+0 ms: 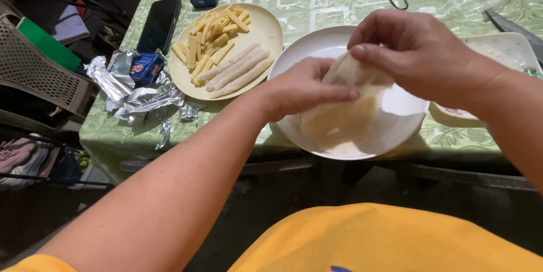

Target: Rolling spring rolls with cheese filling.

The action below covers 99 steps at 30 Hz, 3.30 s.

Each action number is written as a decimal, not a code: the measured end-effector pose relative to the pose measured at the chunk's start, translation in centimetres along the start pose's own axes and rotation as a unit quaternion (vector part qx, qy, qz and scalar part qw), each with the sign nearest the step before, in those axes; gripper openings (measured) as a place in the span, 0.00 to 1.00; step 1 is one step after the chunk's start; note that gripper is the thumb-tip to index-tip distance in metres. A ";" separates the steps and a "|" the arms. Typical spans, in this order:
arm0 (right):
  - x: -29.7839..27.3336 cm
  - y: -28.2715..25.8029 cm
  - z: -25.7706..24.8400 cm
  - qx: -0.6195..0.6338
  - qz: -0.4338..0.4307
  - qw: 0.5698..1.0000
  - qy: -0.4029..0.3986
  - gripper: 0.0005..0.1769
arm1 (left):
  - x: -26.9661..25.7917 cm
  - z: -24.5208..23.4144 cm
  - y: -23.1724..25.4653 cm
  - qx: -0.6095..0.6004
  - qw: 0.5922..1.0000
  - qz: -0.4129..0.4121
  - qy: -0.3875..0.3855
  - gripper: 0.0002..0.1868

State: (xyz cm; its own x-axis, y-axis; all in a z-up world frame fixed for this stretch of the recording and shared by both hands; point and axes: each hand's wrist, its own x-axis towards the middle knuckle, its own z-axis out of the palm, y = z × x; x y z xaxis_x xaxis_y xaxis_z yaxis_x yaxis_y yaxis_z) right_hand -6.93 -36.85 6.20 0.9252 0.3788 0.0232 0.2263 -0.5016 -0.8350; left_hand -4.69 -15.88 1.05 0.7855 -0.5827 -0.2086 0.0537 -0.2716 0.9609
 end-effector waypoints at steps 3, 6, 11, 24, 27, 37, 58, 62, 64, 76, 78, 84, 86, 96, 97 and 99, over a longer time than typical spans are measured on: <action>-0.4 -0.8 -0.8 0.036 0.018 0.999 0.005 0.10 | -0.6 0.2 0.2 0.059 0.997 0.003 -0.042 0.42; -0.2 0.3 -2.3 0.072 0.021 0.997 0.001 0.11 | -1.3 0.4 0.8 0.081 0.994 -0.027 -0.066 0.46; -0.1 1.8 -3.5 0.122 0.006 0.991 -0.058 0.13 | -1.6 0.4 1.0 0.117 0.987 -0.042 -0.102 0.50; -0.5 1.6 -2.3 0.066 0.157 0.980 -0.106 0.24 | -1.5 1.3 0.7 -0.207 0.978 0.023 0.032 0.22; -0.5 3.4 -2.7 0.039 0.223 0.966 -0.125 0.25 | -2.2 1.2 1.5 -0.230 0.973 0.002 0.037 0.20; 1.4 1.7 0.1 0.093 0.241 0.966 0.003 0.27 | 0.0 -0.5 -0.9 -0.170 0.975 -0.098 0.104 0.19; 3.7 5.1 2.0 -0.120 0.091 0.986 0.072 0.20 | 0.3 -0.3 -1.5 0.024 0.973 -0.064 0.219 0.18; 2.0 -0.1 2.0 -0.141 0.173 0.972 0.073 0.24 | -0.2 0.5 0.8 -0.012 0.977 -0.063 0.204 0.18; 1.9 0.5 2.4 -0.028 0.223 0.973 0.050 0.26 | 0.1 1.1 0.7 -0.021 0.986 -0.052 0.160 0.18; 0.3 4.1 -2.7 0.302 0.196 0.932 -0.040 0.23 | -1.0 -0.5 2.7 -0.066 0.993 0.065 0.076 0.31; 0.7 4.3 -3.8 0.317 0.161 0.931 -0.077 0.24 | -0.8 -0.9 3.2 -0.079 0.992 0.095 0.031 0.34; 2.0 -0.7 -3.2 0.120 0.224 0.965 -0.065 0.24 | 1.0 -2.3 3.6 -0.045 0.996 0.018 0.074 0.24; 2.4 -1.1 -3.2 0.010 0.232 0.973 0.009 0.21 | 1.6 -2.7 4.3 0.016 0.991 0.022 0.134 0.19; 0.0 2.6 -1.9 -0.072 -0.014 0.990 0.123 0.09 | 0.5 -1.8 3.6 0.157 0.944 0.212 0.198 0.06; -0.8 3.5 -0.9 -0.111 0.026 0.989 0.092 0.08 | -0.4 -0.7 2.8 0.197 0.947 0.159 0.196 0.06; -2.3 4.7 0.7 -0.150 0.069 0.984 0.058 0.07 | -2.4 1.4 1.1 0.234 0.947 0.104 0.192 0.07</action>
State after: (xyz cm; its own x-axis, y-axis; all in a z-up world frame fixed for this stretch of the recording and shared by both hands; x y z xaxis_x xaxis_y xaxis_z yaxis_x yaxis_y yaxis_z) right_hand -8.23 -39.48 1.82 0.9781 0.2079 -0.0012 0.1599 -0.7563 -0.6344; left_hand -7.36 -15.86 2.32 0.9204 -0.3632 0.1447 -0.3354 -0.5433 0.7697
